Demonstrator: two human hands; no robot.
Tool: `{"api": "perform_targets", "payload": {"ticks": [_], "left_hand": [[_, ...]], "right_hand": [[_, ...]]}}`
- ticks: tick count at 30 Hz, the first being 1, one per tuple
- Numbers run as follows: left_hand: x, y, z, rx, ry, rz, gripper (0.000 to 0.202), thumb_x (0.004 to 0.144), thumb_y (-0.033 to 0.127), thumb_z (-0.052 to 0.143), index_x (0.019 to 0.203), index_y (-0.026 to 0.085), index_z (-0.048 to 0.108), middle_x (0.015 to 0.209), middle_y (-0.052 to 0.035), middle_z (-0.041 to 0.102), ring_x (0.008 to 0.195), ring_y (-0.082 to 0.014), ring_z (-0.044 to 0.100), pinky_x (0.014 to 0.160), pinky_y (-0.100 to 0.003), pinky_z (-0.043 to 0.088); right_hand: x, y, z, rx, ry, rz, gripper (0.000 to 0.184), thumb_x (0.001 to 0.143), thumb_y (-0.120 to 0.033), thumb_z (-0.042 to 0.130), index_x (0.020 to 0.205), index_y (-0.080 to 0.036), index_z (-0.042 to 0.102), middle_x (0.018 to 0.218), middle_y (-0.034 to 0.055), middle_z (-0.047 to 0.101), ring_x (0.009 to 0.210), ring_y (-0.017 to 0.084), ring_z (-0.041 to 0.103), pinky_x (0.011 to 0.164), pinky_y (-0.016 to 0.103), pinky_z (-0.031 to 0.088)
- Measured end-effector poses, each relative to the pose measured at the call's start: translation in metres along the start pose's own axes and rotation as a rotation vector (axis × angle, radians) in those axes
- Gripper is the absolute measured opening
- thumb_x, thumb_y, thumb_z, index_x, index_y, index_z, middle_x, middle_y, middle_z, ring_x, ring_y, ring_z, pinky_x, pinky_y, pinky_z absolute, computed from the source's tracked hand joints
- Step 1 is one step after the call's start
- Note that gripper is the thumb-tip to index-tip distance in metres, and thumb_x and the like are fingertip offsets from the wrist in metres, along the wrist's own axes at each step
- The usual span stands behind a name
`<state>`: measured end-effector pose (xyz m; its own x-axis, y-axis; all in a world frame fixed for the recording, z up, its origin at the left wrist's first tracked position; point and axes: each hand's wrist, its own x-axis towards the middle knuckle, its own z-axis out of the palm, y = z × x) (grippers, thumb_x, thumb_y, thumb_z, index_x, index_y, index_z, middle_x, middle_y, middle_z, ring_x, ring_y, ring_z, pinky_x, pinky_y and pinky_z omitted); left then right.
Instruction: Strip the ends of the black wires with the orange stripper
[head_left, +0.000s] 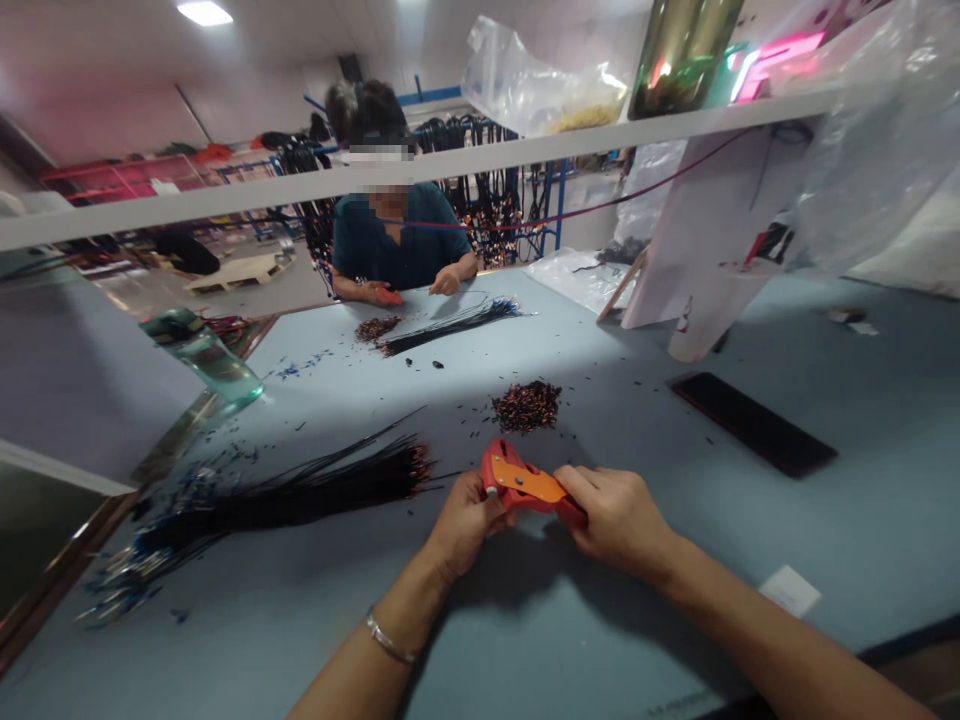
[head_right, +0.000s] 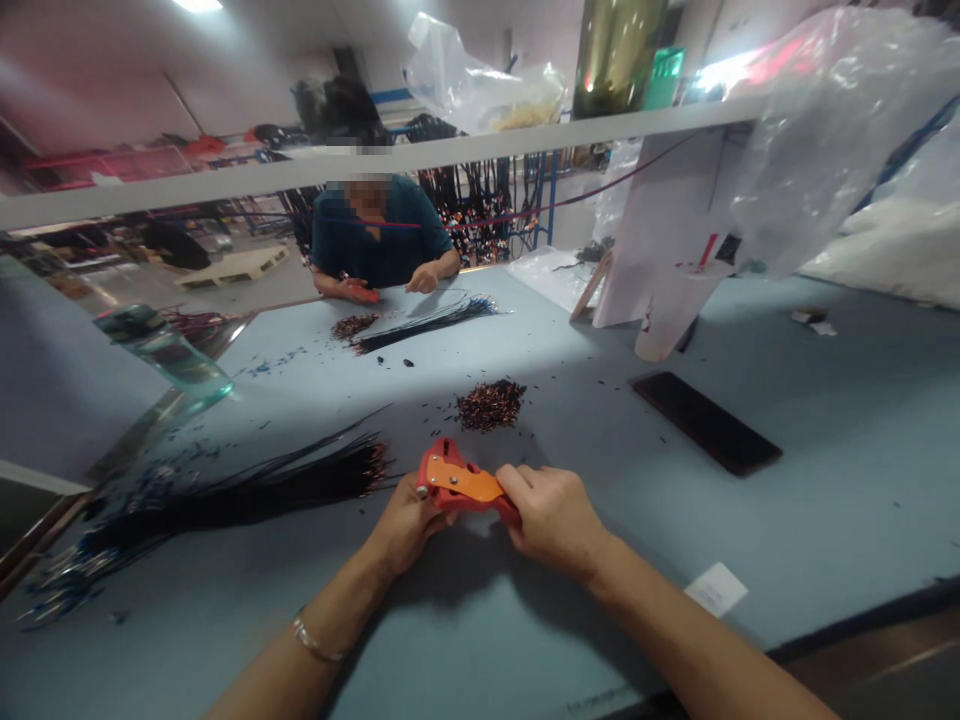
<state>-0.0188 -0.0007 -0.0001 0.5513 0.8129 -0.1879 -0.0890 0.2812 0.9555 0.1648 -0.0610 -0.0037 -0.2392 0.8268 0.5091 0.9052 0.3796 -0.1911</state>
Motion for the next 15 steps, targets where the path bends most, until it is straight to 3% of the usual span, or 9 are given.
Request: {"api": "perform_targets", "payload": {"ticks": [4,8,11,15], "left_hand": [[0.003,0.0,-0.001,0.012,0.024,0.035,0.032,0.07,0.043,0.068,0.072,0.012,0.06,0.051,0.0036,0.05,0.04,-0.003,0.03,0.04,-0.017,0.018],[0.005,0.001,-0.001,0.075,0.11,0.126,0.023,0.075,0.036,0.063,0.076,0.013,0.06,0.054,0.0037,0.053,0.041,-0.0036,0.034,0.04,-0.016,0.023],[0.006,0.001,-0.002,0.197,0.189,0.185,0.023,0.076,0.037,0.062,0.08,0.014,0.062,0.057,0.0035,0.055,0.041,-0.0047,0.039,0.042,-0.017,0.03],[0.007,-0.001,-0.008,0.423,0.309,0.327,0.022,0.078,0.035,0.059,0.084,0.015,0.067,0.066,-0.0005,0.063,0.05,-0.0094,0.051,0.051,-0.02,0.04]], "right_hand": [[0.004,0.002,-0.007,0.258,-0.074,0.241,0.012,0.078,-0.023,0.048,0.085,-0.019,0.056,0.066,0.0018,0.062,0.054,0.015,0.051,0.054,0.026,0.035],[0.009,0.0,-0.021,0.778,-0.127,0.505,0.016,0.082,-0.034,0.053,0.089,-0.02,0.055,0.071,0.0006,0.06,0.062,0.017,0.056,0.062,0.029,0.044],[0.01,0.0,-0.026,1.232,-0.211,0.555,0.021,0.08,-0.035,0.057,0.092,-0.018,0.055,0.081,0.0034,0.061,0.073,0.019,0.059,0.066,0.031,0.048],[0.01,-0.002,-0.024,1.493,-0.338,0.617,0.026,0.076,-0.033,0.063,0.094,-0.015,0.056,0.082,0.0052,0.063,0.073,0.019,0.06,0.066,0.032,0.049]]}}
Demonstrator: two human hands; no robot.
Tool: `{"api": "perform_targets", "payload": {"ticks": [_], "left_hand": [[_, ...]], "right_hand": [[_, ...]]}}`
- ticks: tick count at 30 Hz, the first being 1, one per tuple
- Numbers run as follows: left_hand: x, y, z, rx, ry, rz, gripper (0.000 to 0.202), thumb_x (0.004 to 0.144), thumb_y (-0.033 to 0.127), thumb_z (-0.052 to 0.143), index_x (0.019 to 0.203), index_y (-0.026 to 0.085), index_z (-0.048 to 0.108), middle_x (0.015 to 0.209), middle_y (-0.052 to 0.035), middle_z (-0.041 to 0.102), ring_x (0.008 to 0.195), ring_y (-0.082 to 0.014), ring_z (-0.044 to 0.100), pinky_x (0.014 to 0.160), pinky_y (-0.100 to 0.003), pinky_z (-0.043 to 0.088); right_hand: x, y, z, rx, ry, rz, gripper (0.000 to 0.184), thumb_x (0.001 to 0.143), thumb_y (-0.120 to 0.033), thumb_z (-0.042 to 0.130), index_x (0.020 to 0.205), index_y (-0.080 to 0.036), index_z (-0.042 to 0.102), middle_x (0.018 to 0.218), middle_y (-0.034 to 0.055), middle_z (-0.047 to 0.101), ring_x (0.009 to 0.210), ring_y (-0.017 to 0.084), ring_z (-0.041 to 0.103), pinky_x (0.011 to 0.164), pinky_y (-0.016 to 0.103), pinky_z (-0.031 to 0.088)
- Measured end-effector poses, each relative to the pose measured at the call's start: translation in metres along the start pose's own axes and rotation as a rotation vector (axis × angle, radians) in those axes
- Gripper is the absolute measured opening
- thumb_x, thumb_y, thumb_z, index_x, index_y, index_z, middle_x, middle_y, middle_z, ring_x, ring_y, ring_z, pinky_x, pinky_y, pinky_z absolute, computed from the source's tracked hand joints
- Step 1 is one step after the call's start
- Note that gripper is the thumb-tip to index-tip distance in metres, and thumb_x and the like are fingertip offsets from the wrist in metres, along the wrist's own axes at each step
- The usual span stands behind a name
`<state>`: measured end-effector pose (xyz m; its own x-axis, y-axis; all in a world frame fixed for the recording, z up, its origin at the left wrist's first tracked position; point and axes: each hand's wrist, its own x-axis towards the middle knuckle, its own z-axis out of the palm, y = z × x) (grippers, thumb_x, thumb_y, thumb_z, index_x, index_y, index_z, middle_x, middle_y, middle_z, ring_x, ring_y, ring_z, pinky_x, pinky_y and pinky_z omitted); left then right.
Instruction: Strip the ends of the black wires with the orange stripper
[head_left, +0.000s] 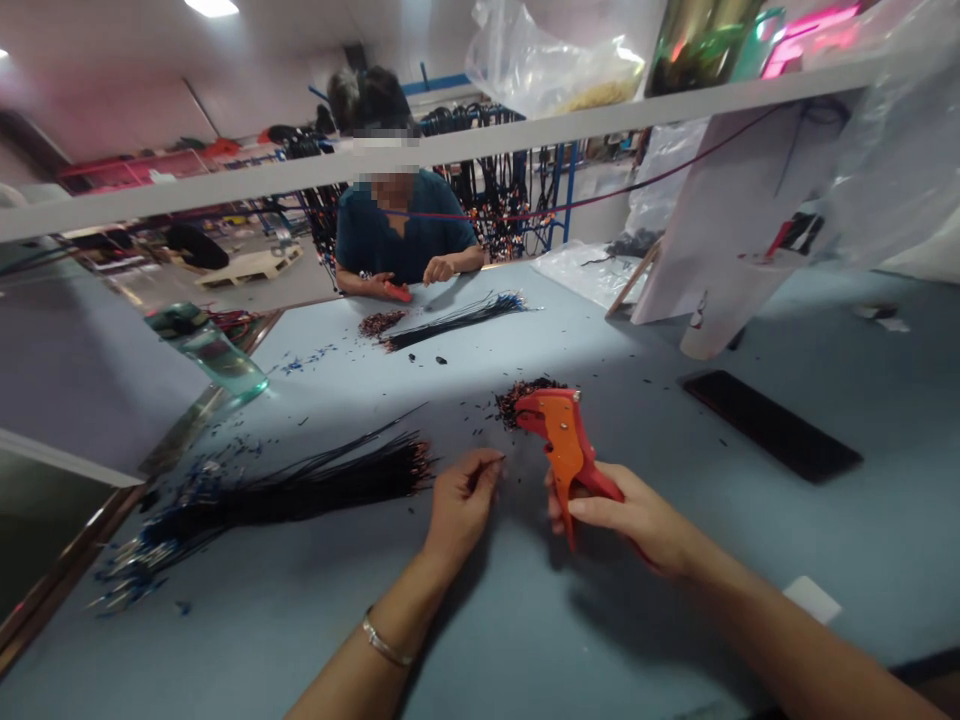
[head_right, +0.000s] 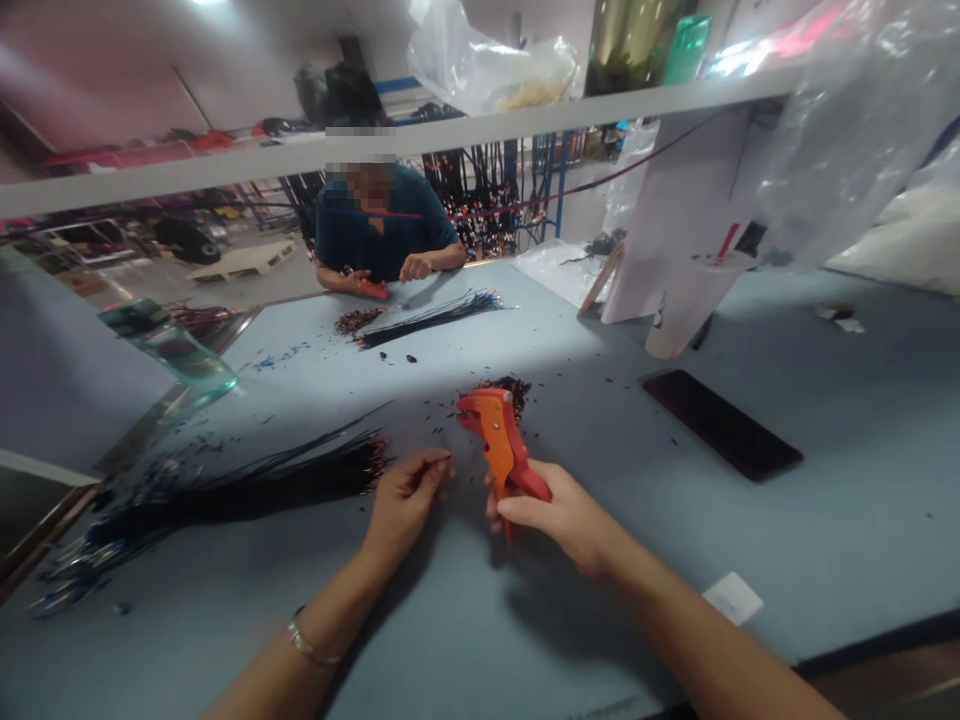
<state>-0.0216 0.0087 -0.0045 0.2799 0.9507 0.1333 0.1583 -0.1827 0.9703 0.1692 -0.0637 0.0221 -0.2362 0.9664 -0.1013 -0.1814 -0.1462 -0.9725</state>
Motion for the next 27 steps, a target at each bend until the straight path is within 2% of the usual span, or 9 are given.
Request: {"api": "perform_targets", "payload": {"ticks": [4,7,12,18,27], "left_hand": [[0.002,-0.0026,-0.0062,0.331,0.067,0.142,0.023,0.084,0.029,0.05,0.088,0.017,0.069,0.072,-0.0018,0.067,0.06,-0.0113,0.056,0.061,-0.02,0.042],[0.0037,-0.0012,-0.009,0.43,0.104,0.154,0.025,0.086,0.03,0.046,0.085,0.016,0.066,0.068,0.0003,0.064,0.058,-0.0105,0.053,0.058,-0.018,0.04],[0.0039,0.0021,-0.008,0.432,0.101,0.137,0.024,0.085,0.028,0.045,0.073,0.015,0.061,0.056,0.0032,0.053,0.05,-0.0092,0.045,0.05,-0.018,0.033],[0.0014,-0.0014,-0.0051,0.452,0.075,0.183,0.02,0.084,0.023,0.045,0.072,0.015,0.059,0.054,0.0039,0.05,0.049,-0.0086,0.044,0.05,-0.019,0.031],[-0.0027,-0.0018,-0.0044,0.404,0.082,0.308,0.017,0.085,0.021,0.046,0.076,0.014,0.06,0.054,0.0042,0.048,0.048,-0.008,0.043,0.05,-0.018,0.033]], "right_hand": [[-0.0006,0.0023,0.0053,0.12,-0.047,0.159,0.032,0.071,-0.033,0.068,0.093,-0.013,0.057,0.081,0.0066,0.064,0.071,0.019,0.062,0.064,0.033,0.05],[-0.0018,0.0037,0.0082,0.166,-0.038,0.225,0.032,0.069,-0.033,0.069,0.091,-0.013,0.058,0.08,0.0078,0.065,0.069,0.02,0.064,0.061,0.032,0.05],[-0.001,0.0078,0.0077,0.257,-0.075,0.277,0.031,0.069,-0.031,0.069,0.091,-0.013,0.059,0.079,0.0079,0.067,0.068,0.02,0.066,0.061,0.032,0.05],[-0.0006,0.008,0.0069,0.255,-0.07,0.299,0.031,0.067,-0.031,0.071,0.09,-0.013,0.059,0.077,0.007,0.067,0.066,0.02,0.066,0.061,0.031,0.051],[-0.005,0.0072,0.0072,0.212,-0.132,0.31,0.032,0.069,-0.032,0.069,0.093,-0.013,0.06,0.08,0.0075,0.067,0.068,0.019,0.066,0.064,0.032,0.051]]}}
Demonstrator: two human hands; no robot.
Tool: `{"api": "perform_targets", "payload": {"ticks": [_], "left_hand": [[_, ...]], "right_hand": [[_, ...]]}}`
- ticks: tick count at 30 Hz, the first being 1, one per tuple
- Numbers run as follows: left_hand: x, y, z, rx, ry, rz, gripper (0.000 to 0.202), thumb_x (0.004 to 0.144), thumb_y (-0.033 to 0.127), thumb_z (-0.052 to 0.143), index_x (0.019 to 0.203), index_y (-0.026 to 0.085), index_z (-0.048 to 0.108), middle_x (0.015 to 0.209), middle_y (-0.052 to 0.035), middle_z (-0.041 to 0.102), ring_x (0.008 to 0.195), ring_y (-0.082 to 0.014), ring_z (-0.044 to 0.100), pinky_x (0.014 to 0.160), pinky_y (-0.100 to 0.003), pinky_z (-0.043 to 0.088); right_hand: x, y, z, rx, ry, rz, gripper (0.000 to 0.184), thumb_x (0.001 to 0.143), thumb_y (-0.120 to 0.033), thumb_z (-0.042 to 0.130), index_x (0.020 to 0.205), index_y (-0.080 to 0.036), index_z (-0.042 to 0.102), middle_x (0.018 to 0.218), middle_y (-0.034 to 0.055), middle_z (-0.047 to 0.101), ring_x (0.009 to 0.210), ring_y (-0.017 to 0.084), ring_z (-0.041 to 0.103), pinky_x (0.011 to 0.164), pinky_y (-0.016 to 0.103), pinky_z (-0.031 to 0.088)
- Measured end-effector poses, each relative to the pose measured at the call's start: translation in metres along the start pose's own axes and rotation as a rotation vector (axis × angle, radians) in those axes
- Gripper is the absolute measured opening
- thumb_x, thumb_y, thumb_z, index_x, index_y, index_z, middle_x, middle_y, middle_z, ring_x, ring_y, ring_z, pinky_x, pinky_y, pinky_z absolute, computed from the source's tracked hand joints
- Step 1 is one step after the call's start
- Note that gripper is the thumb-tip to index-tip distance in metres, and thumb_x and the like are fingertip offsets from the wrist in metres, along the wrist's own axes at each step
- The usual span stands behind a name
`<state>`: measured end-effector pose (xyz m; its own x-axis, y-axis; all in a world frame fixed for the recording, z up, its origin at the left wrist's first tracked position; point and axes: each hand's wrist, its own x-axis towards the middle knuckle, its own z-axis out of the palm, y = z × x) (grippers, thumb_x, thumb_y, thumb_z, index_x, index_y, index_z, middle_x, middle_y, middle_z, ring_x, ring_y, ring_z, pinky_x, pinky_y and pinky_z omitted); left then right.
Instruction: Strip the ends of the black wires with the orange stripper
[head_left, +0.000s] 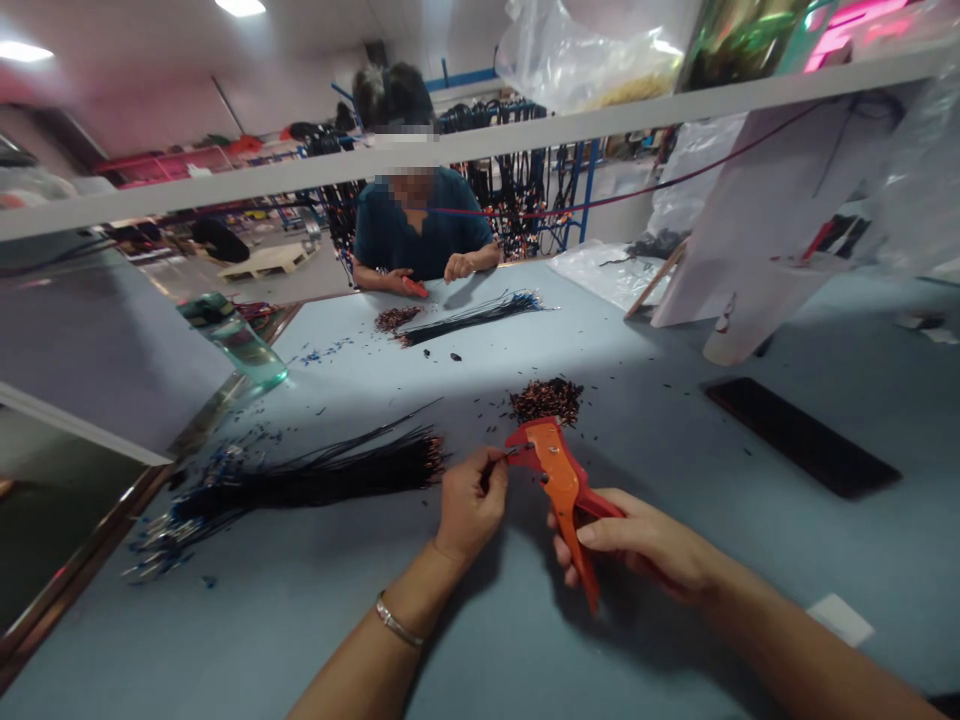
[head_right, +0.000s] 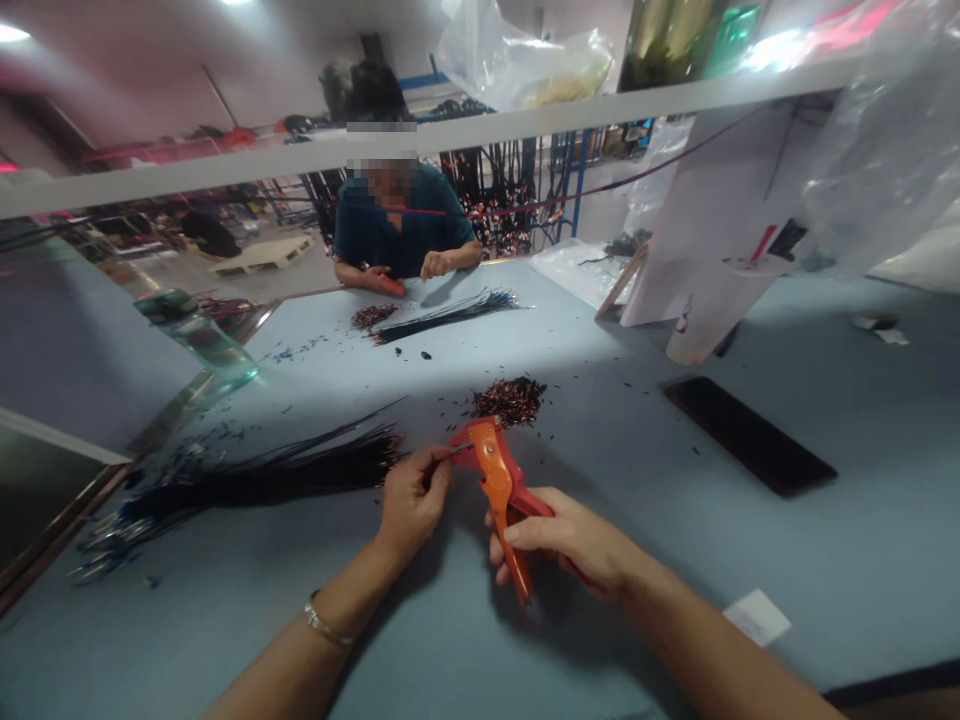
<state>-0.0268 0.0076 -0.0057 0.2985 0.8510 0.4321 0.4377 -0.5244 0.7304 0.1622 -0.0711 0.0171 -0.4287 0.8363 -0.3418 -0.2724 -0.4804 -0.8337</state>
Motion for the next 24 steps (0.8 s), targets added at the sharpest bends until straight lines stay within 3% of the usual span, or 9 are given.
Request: {"api": "perform_targets", "payload": {"ticks": [12,24], "left_hand": [[-0.0016,0.0031,-0.0001,-0.038,0.009,0.03,0.014,0.082,0.017,0.046,0.075,0.015,0.058,0.052,0.0047,0.044,0.046,-0.0074,0.039,0.048,-0.018,0.031],[-0.0014,0.0061,-0.0017,-0.045,0.002,0.038,0.015,0.081,0.017,0.046,0.07,0.015,0.055,0.054,0.0048,0.042,0.047,-0.0069,0.038,0.048,-0.018,0.03]], "right_hand": [[-0.0013,-0.0037,0.004,-0.069,-0.01,-0.003,0.03,0.071,-0.035,0.067,0.089,-0.013,0.058,0.073,0.0048,0.063,0.063,0.017,0.062,0.057,0.029,0.05],[0.0006,0.0037,0.004,-0.09,0.014,-0.018,0.032,0.074,-0.044,0.066,0.072,-0.015,0.051,0.053,-0.0012,0.054,0.041,0.01,0.051,0.034,0.018,0.04]]}}
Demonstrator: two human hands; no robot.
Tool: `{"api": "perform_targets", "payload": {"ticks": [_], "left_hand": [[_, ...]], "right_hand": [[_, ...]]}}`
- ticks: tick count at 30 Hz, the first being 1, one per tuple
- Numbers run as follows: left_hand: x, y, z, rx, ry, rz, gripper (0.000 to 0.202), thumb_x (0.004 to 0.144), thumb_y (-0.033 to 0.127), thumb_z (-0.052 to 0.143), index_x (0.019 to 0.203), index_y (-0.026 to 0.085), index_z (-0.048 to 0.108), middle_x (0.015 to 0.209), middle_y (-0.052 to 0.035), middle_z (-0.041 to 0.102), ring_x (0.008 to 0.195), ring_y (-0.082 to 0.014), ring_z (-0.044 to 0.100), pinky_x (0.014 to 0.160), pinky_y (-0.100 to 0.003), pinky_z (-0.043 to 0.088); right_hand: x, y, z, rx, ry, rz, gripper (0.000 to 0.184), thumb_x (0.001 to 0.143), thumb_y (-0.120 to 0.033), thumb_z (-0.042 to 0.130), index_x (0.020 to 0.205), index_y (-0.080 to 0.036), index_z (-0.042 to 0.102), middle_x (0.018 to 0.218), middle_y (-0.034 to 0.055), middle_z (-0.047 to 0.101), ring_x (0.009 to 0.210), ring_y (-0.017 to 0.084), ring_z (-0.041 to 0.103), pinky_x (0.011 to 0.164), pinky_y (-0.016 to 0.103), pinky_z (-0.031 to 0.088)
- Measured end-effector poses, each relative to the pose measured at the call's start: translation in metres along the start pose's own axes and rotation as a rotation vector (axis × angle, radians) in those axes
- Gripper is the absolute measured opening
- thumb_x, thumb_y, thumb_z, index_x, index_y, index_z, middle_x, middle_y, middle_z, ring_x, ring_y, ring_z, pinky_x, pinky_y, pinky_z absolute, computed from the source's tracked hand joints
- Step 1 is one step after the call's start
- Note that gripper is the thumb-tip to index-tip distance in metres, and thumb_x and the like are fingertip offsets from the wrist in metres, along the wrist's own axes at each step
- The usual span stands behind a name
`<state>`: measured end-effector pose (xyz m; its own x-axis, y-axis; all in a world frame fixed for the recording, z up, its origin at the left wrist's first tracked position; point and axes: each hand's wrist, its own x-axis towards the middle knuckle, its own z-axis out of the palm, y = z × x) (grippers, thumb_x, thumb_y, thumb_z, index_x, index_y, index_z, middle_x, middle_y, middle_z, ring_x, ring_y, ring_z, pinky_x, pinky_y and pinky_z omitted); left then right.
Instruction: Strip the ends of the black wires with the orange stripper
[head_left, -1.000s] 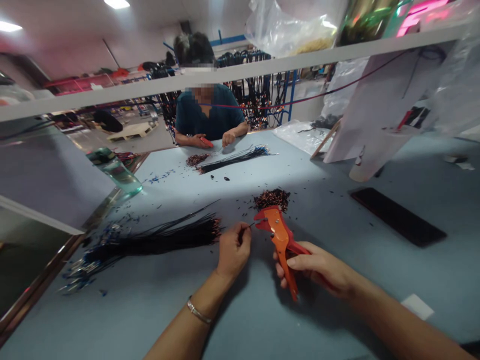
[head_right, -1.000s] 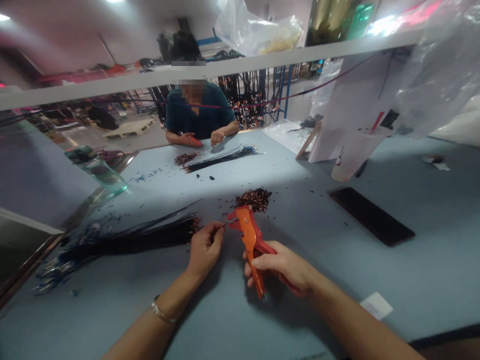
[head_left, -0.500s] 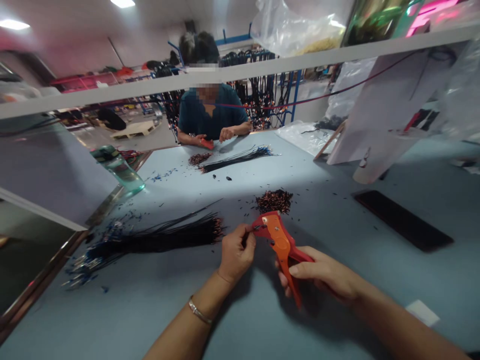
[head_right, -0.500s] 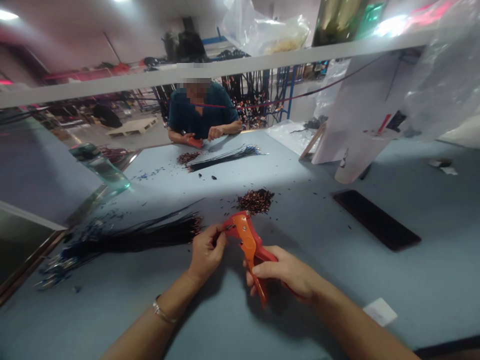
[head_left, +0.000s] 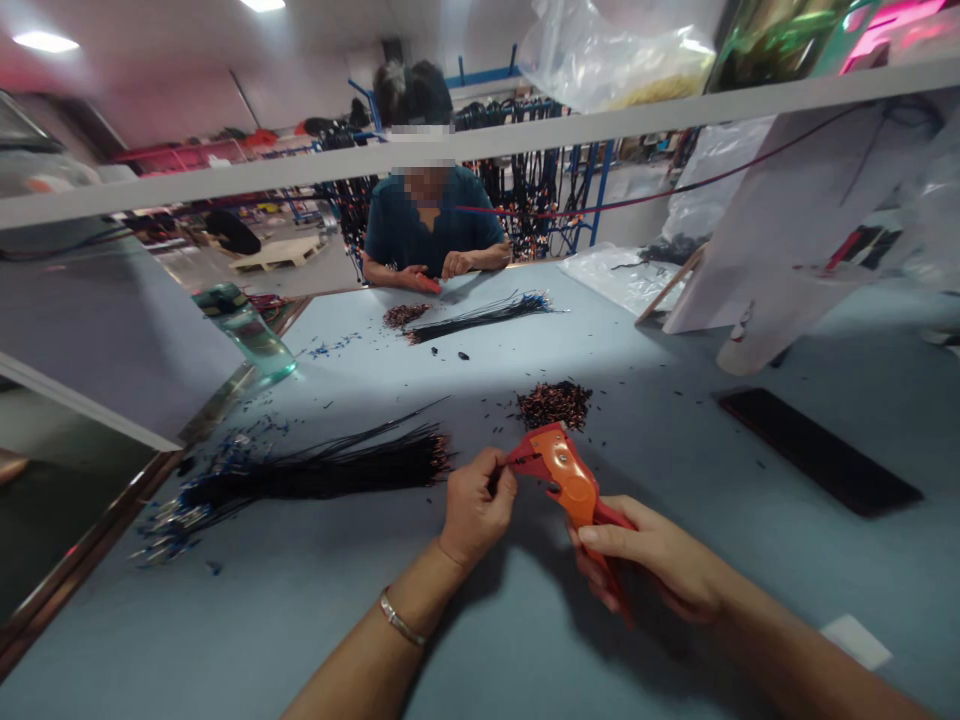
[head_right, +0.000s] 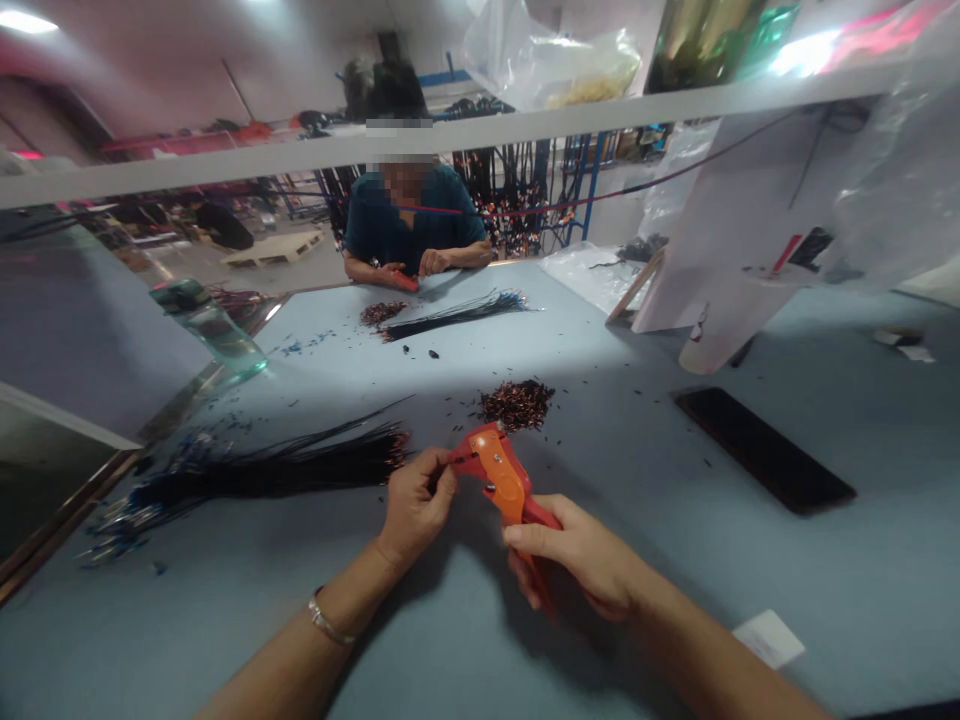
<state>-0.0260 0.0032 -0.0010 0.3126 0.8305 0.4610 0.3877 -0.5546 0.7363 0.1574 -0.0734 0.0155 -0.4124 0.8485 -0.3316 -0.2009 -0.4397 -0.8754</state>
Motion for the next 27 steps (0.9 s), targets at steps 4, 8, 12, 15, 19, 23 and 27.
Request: {"api": "perform_targets", "payload": {"ticks": [4,8,12,15,19,23,27], "left_hand": [[-0.0004,0.0004,-0.0004,-0.023,-0.003,-0.022,0.016,0.083,0.019,0.046,0.072,0.016,0.056,0.054,0.0048,0.043,0.047,-0.0071,0.038,0.049,-0.018,0.031],[-0.0002,0.001,-0.0005,-0.043,0.0,-0.036,0.017,0.083,0.022,0.047,0.07,0.016,0.055,0.052,0.0049,0.045,0.046,-0.0071,0.04,0.048,-0.017,0.032],[-0.0006,0.0009,-0.0006,-0.055,0.014,-0.065,0.017,0.084,0.023,0.048,0.071,0.016,0.055,0.053,0.0049,0.047,0.047,-0.0071,0.042,0.05,-0.017,0.034],[-0.0015,0.0003,-0.0005,-0.07,0.023,-0.072,0.018,0.085,0.023,0.048,0.07,0.016,0.054,0.053,0.0049,0.047,0.047,-0.0069,0.043,0.05,-0.017,0.034],[-0.0013,0.0008,0.0,-0.091,0.012,-0.05,0.019,0.086,0.024,0.047,0.072,0.015,0.055,0.054,0.0045,0.047,0.047,-0.007,0.043,0.05,-0.017,0.034],[0.0003,0.0022,0.0002,-0.11,0.006,-0.045,0.019,0.087,0.026,0.046,0.073,0.016,0.056,0.055,0.0038,0.049,0.048,-0.0078,0.044,0.05,-0.018,0.035],[0.0004,0.0036,-0.0003,-0.123,0.009,-0.05,0.021,0.087,0.026,0.046,0.071,0.016,0.055,0.054,0.0039,0.048,0.048,-0.0078,0.045,0.05,-0.017,0.036]], "right_hand": [[0.0008,0.0022,-0.0005,0.003,0.011,-0.021,0.034,0.074,-0.044,0.066,0.064,-0.017,0.047,0.048,-0.0026,0.049,0.036,0.008,0.045,0.03,0.017,0.036],[0.0009,0.0004,-0.0007,0.054,-0.001,-0.003,0.031,0.073,-0.043,0.066,0.074,-0.015,0.053,0.056,-0.0005,0.054,0.043,0.011,0.052,0.036,0.02,0.041],[-0.0001,-0.0036,-0.0032,0.081,0.024,-0.007,0.029,0.072,-0.038,0.066,0.085,-0.013,0.058,0.068,0.0037,0.062,0.057,0.015,0.061,0.051,0.026,0.048],[-0.0015,-0.0058,-0.0057,0.084,0.014,-0.008,0.028,0.072,-0.036,0.066,0.088,-0.013,0.059,0.072,0.0051,0.064,0.061,0.017,0.062,0.058,0.029,0.049],[-0.0034,-0.0072,-0.0057,0.063,-0.038,-0.003,0.031,0.071,-0.036,0.068,0.091,-0.013,0.059,0.074,0.0063,0.065,0.063,0.018,0.063,0.057,0.03,0.05],[-0.0034,-0.0064,-0.0042,0.036,-0.03,-0.01,0.031,0.072,-0.038,0.068,0.089,-0.013,0.06,0.072,0.0049,0.063,0.06,0.017,0.062,0.054,0.029,0.049],[-0.0018,-0.0034,-0.0044,0.042,-0.029,-0.008,0.029,0.074,-0.038,0.067,0.084,-0.013,0.058,0.068,0.0032,0.061,0.055,0.015,0.06,0.049,0.025,0.047]]}}
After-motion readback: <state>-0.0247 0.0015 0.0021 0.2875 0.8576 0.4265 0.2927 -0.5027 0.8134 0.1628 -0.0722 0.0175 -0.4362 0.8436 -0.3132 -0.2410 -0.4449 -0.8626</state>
